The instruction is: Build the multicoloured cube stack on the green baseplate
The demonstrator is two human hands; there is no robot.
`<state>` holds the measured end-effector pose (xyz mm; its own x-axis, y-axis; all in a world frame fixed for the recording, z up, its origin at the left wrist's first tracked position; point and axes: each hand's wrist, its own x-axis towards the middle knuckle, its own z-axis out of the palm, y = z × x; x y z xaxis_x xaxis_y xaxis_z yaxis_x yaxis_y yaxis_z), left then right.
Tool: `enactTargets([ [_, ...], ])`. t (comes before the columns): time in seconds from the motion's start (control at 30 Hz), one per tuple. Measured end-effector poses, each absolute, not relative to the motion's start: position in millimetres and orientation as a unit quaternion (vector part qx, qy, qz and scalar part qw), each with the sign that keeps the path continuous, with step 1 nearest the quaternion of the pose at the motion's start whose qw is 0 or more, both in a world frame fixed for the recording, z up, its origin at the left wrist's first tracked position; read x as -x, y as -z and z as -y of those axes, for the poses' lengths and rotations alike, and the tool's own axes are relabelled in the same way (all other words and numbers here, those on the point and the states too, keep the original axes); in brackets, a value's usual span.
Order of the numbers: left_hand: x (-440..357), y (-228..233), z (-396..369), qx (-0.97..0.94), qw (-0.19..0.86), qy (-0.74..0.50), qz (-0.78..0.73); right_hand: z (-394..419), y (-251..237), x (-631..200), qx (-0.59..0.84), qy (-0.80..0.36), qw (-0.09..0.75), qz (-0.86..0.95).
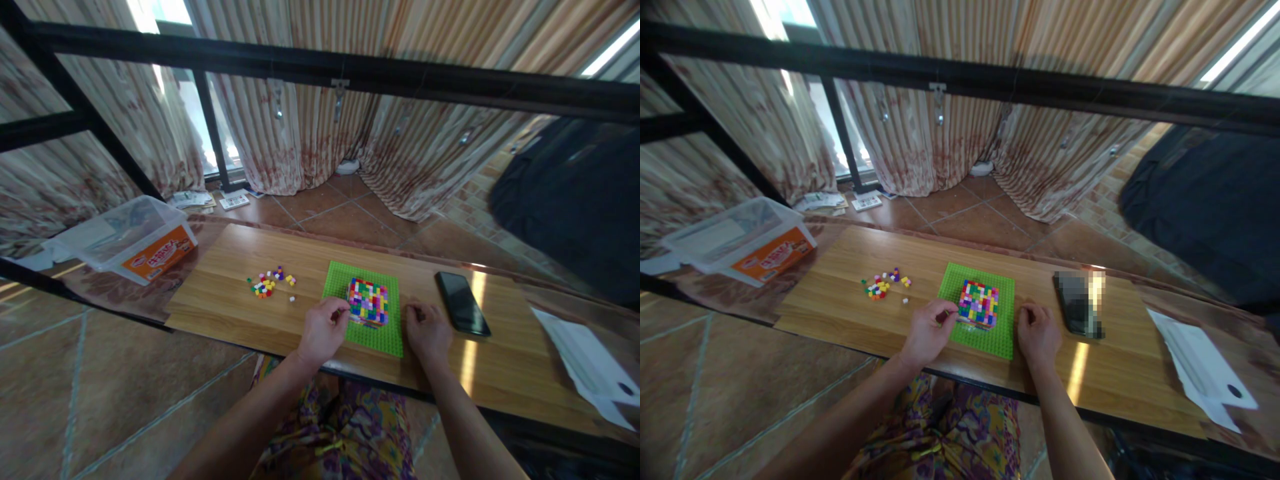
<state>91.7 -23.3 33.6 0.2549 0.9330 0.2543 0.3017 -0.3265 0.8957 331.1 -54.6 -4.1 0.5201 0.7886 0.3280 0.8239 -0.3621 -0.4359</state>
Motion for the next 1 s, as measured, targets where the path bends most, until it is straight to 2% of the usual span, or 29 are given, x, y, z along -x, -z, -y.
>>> enactTargets([
  [0.57,-88.2,-19.9,21.4,-0.804,0.2,-0.429,-0.36,54.2,4.7,-331.3,0.829,0.029,0.277,0.485],
  [1.0,-75.4,-27.7,40.0,-0.802,0.223,-0.384,-0.399,54.2,7.1,-333.8,0.831,0.033,0.256,0.493],
])
